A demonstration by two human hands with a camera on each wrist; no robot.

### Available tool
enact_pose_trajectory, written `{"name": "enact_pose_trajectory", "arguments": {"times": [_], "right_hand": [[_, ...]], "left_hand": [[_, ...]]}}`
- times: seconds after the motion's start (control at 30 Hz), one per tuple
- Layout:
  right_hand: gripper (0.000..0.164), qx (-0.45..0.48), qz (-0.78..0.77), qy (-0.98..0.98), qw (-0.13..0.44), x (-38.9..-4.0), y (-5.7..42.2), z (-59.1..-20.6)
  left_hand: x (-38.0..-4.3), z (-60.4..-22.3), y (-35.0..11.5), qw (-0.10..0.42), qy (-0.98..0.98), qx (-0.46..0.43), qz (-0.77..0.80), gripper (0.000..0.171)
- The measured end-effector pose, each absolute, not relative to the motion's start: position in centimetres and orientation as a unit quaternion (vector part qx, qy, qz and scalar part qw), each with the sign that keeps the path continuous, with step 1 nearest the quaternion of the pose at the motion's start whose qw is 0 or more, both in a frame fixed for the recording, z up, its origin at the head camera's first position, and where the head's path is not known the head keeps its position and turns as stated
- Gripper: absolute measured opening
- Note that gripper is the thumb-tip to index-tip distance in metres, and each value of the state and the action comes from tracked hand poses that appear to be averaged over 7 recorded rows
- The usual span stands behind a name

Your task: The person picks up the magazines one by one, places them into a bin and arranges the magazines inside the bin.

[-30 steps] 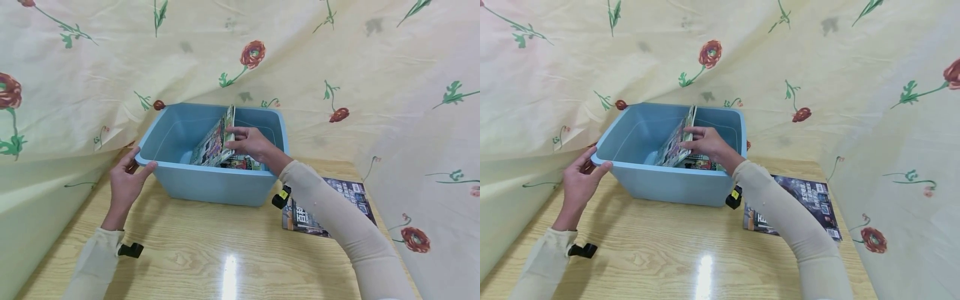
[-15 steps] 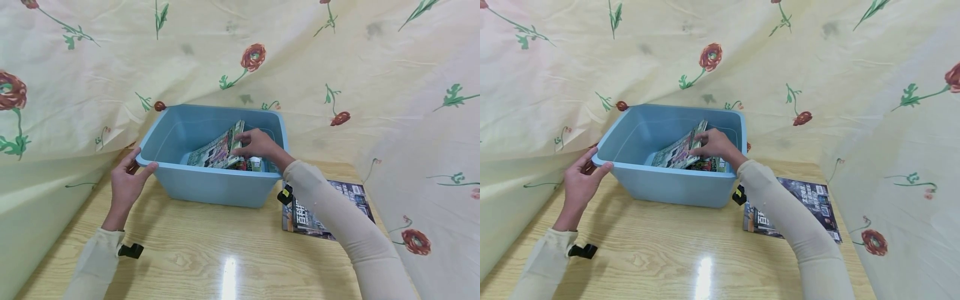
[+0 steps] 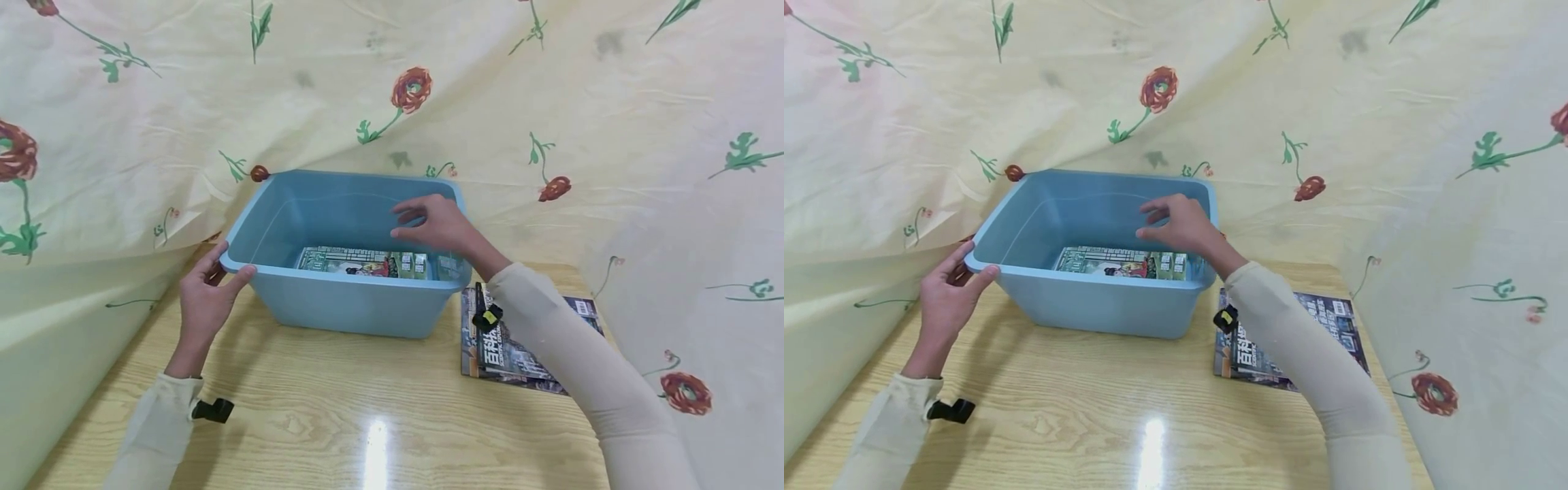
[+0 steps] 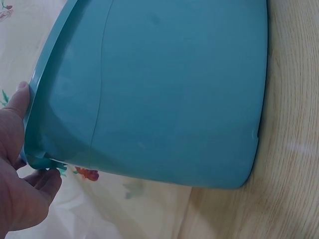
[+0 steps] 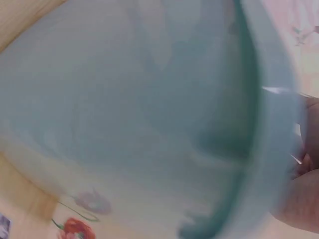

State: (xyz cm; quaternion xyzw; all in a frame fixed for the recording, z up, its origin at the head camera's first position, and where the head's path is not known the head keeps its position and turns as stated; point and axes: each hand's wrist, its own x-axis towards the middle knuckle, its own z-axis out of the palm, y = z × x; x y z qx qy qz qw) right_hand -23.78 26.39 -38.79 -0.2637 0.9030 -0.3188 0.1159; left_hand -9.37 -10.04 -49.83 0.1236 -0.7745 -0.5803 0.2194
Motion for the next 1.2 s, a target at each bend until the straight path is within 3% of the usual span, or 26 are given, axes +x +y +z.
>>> {"name": "enact_pose_trajectory", "arguments": {"times": [0.23,0.57,0.73,1.2], "right_hand": [[0.046,-0.269,-0.336,0.901,0.062,-21.8,30.2,-36.5],[0.042,-0.237,-0.364,0.9,-0.028,-19.1,38.1,-36.6],[0.041,-0.213,-0.39,0.895,-0.045,-18.1,42.0,-38.1],[0.045,-0.136,-0.361,0.922,-0.026,-16.3,52.9,-46.1]], "left_hand": [[-9.2,-49.9,-10.2,0.213,-0.771,0.13,-0.586,0.068],[-9.2,-49.9,-10.2,0.21,-0.771,0.133,-0.586,0.068],[-9.2,-49.7,-10.2,0.206,-0.77,0.137,-0.588,0.068],[-9.2,-49.8,-10.2,0.201,-0.77,0.142,-0.588,0.068]]}}
